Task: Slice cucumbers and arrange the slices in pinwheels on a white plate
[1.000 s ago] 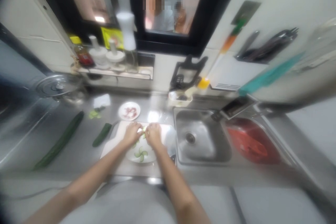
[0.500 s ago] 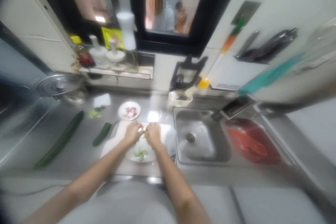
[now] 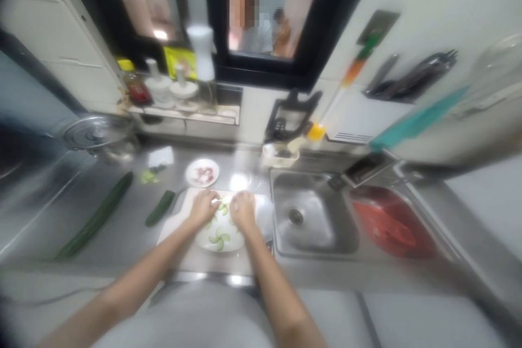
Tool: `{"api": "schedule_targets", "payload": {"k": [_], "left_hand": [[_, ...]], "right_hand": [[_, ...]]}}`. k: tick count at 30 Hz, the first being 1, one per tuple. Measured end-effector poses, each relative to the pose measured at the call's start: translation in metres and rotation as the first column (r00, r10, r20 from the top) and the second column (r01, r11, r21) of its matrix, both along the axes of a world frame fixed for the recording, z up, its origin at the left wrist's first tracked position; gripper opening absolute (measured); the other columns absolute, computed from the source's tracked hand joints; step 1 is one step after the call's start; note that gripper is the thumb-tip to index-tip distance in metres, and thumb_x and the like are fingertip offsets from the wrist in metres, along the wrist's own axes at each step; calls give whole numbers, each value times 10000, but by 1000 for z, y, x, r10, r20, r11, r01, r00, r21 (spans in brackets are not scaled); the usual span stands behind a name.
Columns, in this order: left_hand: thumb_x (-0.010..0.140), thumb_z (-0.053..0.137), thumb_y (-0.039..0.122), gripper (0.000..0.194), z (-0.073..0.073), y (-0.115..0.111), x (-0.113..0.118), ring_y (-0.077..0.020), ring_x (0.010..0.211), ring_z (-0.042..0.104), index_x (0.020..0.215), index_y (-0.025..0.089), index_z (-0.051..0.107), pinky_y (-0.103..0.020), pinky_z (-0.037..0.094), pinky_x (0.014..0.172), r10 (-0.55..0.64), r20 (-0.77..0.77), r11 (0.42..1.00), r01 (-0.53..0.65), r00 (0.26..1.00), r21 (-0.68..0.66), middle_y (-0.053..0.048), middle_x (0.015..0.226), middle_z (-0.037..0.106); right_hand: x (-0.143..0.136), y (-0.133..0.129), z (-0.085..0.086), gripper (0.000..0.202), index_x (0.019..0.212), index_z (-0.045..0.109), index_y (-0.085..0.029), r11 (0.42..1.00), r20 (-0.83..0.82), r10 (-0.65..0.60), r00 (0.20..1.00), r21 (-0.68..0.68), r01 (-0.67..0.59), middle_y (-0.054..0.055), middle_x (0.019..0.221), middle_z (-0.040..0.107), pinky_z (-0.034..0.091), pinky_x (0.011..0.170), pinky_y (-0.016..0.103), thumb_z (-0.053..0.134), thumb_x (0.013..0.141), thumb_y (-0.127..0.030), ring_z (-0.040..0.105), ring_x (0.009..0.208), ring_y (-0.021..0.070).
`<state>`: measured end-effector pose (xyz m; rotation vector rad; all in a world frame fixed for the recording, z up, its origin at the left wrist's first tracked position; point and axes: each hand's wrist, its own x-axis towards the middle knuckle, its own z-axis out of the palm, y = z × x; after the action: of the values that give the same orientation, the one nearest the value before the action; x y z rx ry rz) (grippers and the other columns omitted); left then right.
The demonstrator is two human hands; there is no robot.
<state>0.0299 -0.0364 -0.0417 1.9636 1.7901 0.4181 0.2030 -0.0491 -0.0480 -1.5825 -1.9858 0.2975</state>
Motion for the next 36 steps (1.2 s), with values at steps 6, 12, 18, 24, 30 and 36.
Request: {"api": "schedule_targets", "payload": {"k": [6, 12, 18, 24, 30, 36], "left_hand": [[830, 542, 287, 136, -4, -3, -20, -229, 1005, 527, 911, 231, 636, -360, 366, 901, 57, 61, 997, -60, 997, 45, -45, 1003, 633], [843, 526, 325, 195, -2, 13, -56, -236, 1006, 544, 961, 238, 655, -358, 380, 902, 173, 21, 981, -174, 985, 80, -47, 1046, 658], [866, 499, 350, 253, 2, 54, -97, -263, 1050, 542, 1026, 234, 657, -373, 395, 889, 344, -105, 939, -338, 933, 68, -75, 1102, 653], [878, 483, 338, 286, 2, 87, -95, -264, 1056, 546, 1077, 233, 660, -359, 401, 870, 244, -217, 967, -253, 945, -13, -92, 1121, 652], [874, 488, 330, 294, -1, 103, -69, -246, 1051, 540, 1091, 276, 678, -344, 384, 877, 126, -266, 990, -137, 956, -24, -89, 1101, 654], [856, 506, 308, 291, -4, 112, -61, -249, 1059, 538, 1084, 267, 682, -355, 370, 892, 98, -270, 994, -109, 958, -25, -102, 1097, 643]], "right_hand": [[11, -23, 15, 132, 818, 632, -205, 994, -119, -59, 991, 87, 69, 63, 966, 573, 355, 932, 383, 503, 836, -227, 471, 1003, 221], [19, -46, 18, 142, 792, 634, -212, 995, -190, -66, 980, 56, 78, 50, 933, 582, 374, 885, 372, 506, 837, -254, 498, 957, 209], [23, -54, 19, 149, 784, 627, -210, 995, -203, -81, 976, 42, 91, 47, 904, 592, 377, 867, 365, 505, 846, -270, 506, 927, 206], [17, -59, 20, 156, 793, 621, -220, 995, -222, -76, 972, 40, 87, 50, 897, 596, 393, 854, 366, 497, 859, -286, 513, 929, 212], [17, -60, 20, 155, 799, 622, -223, 996, -222, -64, 973, 52, 77, 55, 886, 595, 406, 832, 365, 496, 864, -286, 518, 911, 213], [20, -61, 18, 149, 817, 627, -221, 997, -208, -54, 977, 45, 65, 53, 897, 596, 406, 826, 360, 498, 870, -274, 518, 914, 211]]}}
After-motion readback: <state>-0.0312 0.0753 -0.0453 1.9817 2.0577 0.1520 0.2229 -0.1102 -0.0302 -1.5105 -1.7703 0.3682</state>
